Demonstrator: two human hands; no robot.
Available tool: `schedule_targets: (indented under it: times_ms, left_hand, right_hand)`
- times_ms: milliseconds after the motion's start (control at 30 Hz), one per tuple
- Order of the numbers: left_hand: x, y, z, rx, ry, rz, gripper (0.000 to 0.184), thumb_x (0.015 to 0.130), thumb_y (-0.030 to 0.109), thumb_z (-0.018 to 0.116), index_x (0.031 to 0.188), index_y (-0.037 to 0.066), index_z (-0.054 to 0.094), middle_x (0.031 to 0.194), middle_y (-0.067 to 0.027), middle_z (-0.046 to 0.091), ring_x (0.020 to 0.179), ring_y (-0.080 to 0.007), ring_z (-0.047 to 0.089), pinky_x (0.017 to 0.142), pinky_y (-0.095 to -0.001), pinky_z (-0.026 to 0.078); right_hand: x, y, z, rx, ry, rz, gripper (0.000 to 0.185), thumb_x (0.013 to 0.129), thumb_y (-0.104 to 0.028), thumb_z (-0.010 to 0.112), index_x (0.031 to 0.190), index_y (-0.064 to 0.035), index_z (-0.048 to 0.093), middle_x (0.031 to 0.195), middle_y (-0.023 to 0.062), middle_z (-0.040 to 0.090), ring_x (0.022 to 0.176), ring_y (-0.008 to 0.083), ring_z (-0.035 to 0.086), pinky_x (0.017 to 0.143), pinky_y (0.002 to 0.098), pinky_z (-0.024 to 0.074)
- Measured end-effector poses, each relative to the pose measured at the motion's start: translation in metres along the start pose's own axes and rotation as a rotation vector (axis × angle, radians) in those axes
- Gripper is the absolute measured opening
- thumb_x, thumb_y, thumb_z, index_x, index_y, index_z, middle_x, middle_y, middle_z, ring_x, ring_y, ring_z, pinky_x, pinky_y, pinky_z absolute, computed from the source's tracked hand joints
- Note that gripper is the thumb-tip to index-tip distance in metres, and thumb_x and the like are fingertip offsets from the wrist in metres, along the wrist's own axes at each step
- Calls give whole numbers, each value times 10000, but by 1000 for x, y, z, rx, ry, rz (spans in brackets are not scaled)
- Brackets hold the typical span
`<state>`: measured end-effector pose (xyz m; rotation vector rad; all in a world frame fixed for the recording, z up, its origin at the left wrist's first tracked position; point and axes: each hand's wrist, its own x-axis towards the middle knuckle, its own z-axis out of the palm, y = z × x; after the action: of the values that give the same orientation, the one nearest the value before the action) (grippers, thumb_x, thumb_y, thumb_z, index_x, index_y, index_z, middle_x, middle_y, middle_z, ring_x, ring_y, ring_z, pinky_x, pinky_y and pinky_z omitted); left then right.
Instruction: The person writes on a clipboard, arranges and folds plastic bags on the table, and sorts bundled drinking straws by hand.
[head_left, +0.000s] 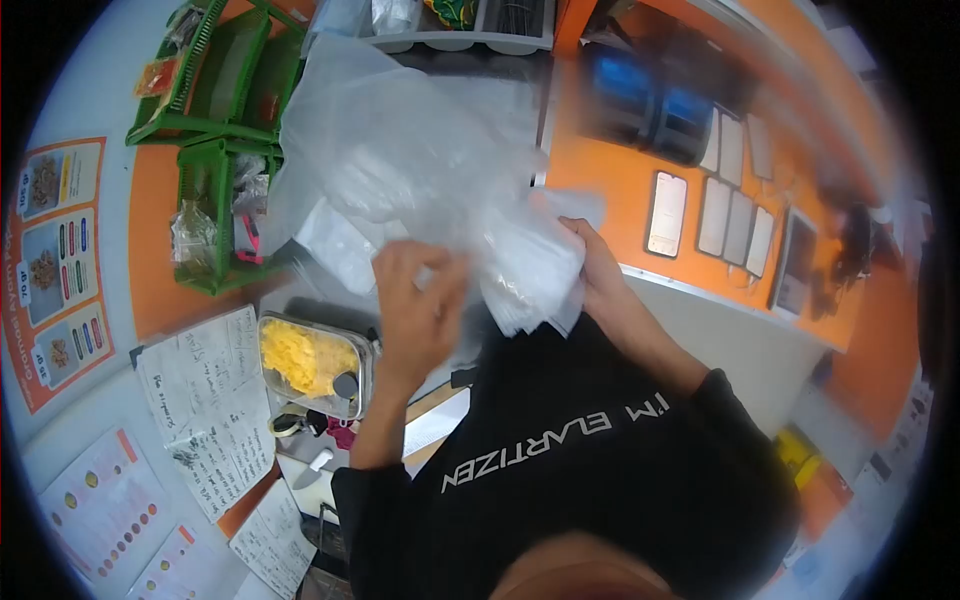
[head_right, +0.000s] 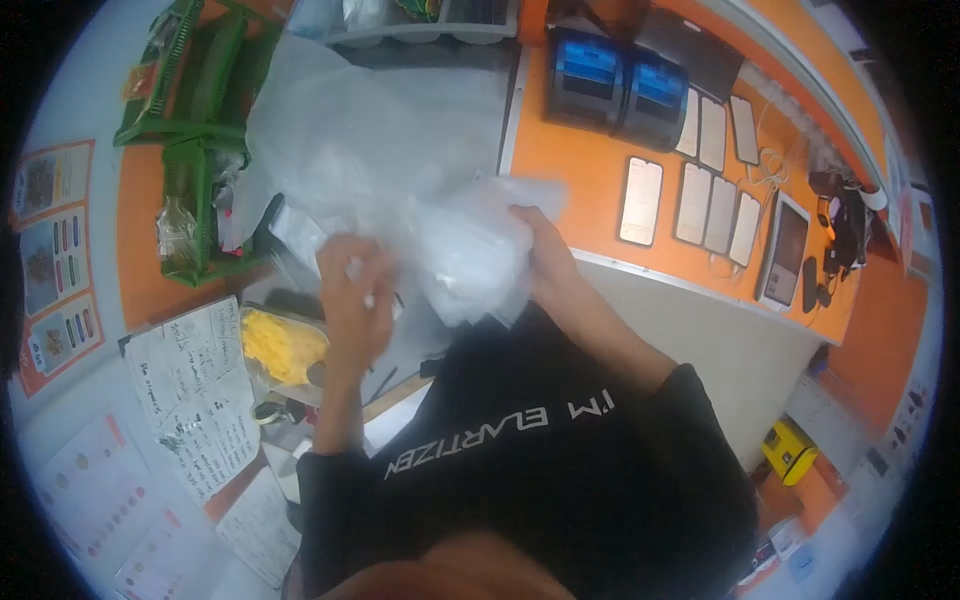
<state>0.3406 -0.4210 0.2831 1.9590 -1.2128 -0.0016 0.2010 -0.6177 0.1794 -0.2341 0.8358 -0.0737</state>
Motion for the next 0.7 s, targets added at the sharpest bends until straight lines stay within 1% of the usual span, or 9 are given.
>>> schedule_targets:
  times_ms: [133,233,333,400,467,500,600,667,700]
  left_hand:
    - [-32,34,5,-18,-285,203,365,775,41,674,1117,165,709,1018,-42,595,1006,-287,560,921,-464,417]
    - [-72,51,39,-164,-563,127,337,864,89,634,1176,204,688,1018,-28,614,984,-243,589,900,-418,456]
    - [-102,47,52,-252,-755,12,312,907,110,603,1195,212,669,1024,-23,604,977,-219,589,893,-405,467]
    - [-109,33,49,-306,-686,-80,313,913,121,595,1207,208,657,1044,-26,595,995,-222,578,903,-414,460]
    - [-107,11,46,-340,-483,-223,316,918,132,586,1219,205,645,1064,-30,586,1012,-226,568,914,-422,452]
    - [-104,-2,47,-352,-346,-322,317,920,138,582,1225,203,638,1073,-32,582,1021,-227,563,919,-426,448]
    - [-102,-52,70,-468,-31,-680,323,928,154,570,1244,198,620,1103,-37,569,1047,-232,548,935,-439,436]
    - [-104,-84,96,-668,40,-893,327,933,165,561,1256,195,608,1122,-40,560,1065,-235,537,946,-448,429]
    - [-106,-94,108,-788,76,-986,330,936,170,557,1262,194,602,1132,-42,556,1074,-237,532,951,-452,425]
  right_hand:
    - [2,13,20,120,-105,-146,415,1024,-218,442,1361,19,496,1257,135,601,1159,253,591,1024,396,477]
    - [0,15,11,-721,-169,-498,443,1029,-164,414,1428,28,433,1351,147,557,1228,253,555,1066,365,437]
    - [-62,2,77,-1017,-172,-586,478,1026,-152,430,1469,23,392,1421,153,515,1286,249,513,1110,345,394]
    - [-71,2,86,-1155,-227,-799,499,1014,-157,473,1475,14,390,1432,155,509,1298,242,502,1121,339,384]
    - [-77,6,95,-1176,-316,-867,512,999,-167,526,1465,7,406,1413,152,521,1287,229,508,1110,338,399]
    - [-92,6,108,-1126,-339,-781,515,991,-174,552,1455,4,418,1396,149,532,1274,221,517,1098,338,414]
    - [-74,33,88,-878,-379,-354,658,994,-236,584,1528,-26,260,1485,154,403,1371,237,397,1158,381,328]
    - [-66,43,84,-779,-384,-232,667,1004,-267,582,1528,-46,234,1498,149,373,1392,239,366,1168,401,311]
    - [-75,49,88,-778,-376,-272,598,1009,-270,577,1488,-52,293,1458,139,413,1359,228,399,1140,400,345]
